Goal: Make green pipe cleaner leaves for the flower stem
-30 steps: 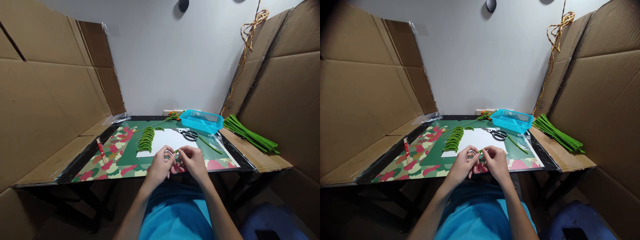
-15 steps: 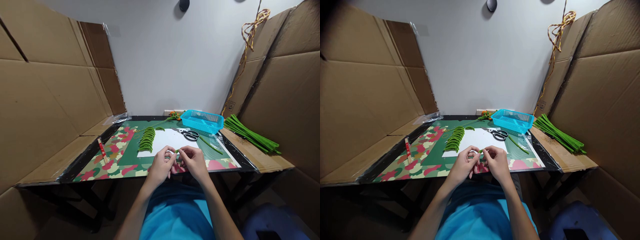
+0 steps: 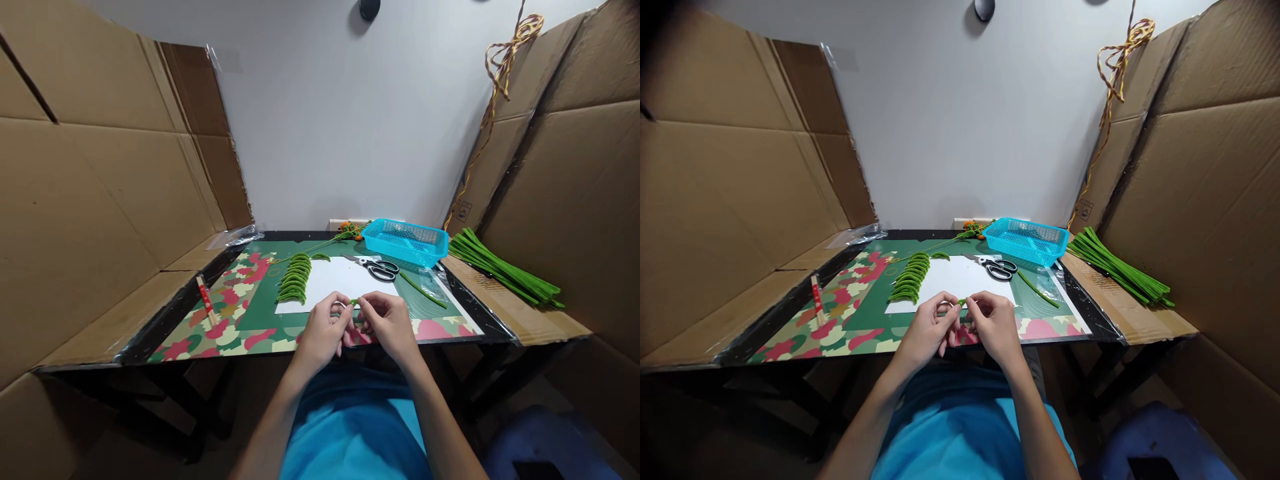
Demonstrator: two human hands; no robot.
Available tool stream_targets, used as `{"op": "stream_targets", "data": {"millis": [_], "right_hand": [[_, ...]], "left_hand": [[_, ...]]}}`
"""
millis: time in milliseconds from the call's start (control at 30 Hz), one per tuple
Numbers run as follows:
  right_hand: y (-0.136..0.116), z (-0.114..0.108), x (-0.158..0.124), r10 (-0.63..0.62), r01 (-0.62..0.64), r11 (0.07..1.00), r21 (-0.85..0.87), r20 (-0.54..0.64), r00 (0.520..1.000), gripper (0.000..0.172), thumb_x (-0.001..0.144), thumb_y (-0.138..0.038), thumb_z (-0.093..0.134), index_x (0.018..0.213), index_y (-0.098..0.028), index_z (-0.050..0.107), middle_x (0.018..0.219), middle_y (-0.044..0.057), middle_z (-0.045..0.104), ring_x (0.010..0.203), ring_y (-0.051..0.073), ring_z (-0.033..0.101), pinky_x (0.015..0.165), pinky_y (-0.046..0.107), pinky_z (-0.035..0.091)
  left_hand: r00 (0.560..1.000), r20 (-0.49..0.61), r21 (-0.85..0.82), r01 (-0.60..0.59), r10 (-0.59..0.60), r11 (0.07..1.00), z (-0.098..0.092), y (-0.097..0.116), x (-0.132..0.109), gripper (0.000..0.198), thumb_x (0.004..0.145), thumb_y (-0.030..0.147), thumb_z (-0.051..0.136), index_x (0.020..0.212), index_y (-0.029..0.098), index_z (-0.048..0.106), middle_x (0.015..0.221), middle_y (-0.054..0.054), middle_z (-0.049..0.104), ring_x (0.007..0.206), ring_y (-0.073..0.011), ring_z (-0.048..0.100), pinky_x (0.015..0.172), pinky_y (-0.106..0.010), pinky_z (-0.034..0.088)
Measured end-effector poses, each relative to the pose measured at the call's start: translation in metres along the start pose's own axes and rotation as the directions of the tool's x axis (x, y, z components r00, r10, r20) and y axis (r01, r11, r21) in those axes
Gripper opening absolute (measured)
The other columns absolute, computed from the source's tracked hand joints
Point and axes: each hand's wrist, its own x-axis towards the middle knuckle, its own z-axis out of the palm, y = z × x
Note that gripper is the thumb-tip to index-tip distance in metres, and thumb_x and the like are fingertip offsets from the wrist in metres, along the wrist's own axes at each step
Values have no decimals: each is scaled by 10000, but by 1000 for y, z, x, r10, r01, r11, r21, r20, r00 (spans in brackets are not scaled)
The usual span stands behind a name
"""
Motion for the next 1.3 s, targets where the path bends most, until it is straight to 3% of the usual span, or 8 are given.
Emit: {"op": "stream_targets", "data": {"millis": [333,900,1133,1300], "right_hand": [[0,0,-1,0,0,1000,5,2,1000,377,932,-537,706,847,-172,747,663,33,704,496,153,634,484,240,516],[1,2,-2,-50,46,991,-127,-31,998,285,923,-436,700,817,-178,756,691,64,752,543,191,680,525,266,544],[-2,1,-2,-34,32,995,-97,-17,999,334,904,-439,731,1103,-176,780,738,55,775,579,198,702,540,268,552],[-1,0,-3,-32,32,994,-104,4,999,288,905,-442,728,946,-168,804,727,64,768,577,193,692,524,259,536]], "left_hand": [[1000,0,-21,12,-12,1000,1,4,-1,390,920,508,680,1123,236,488,645,83,588,398,-121,588,290,-151,375],[1000,-6,33,-2,2,999,1,2,-2,374,905,526,706,1015,200,558,644,59,592,412,-130,608,286,-167,392],[1000,-23,11,6,-5,1000,3,7,-3,402,902,556,693,1008,213,513,627,73,583,388,-121,587,275,-157,372],[1000,-19,32,2,-2,999,2,3,-2,369,905,528,695,989,205,539,647,64,587,398,-126,605,279,-165,381]]}}
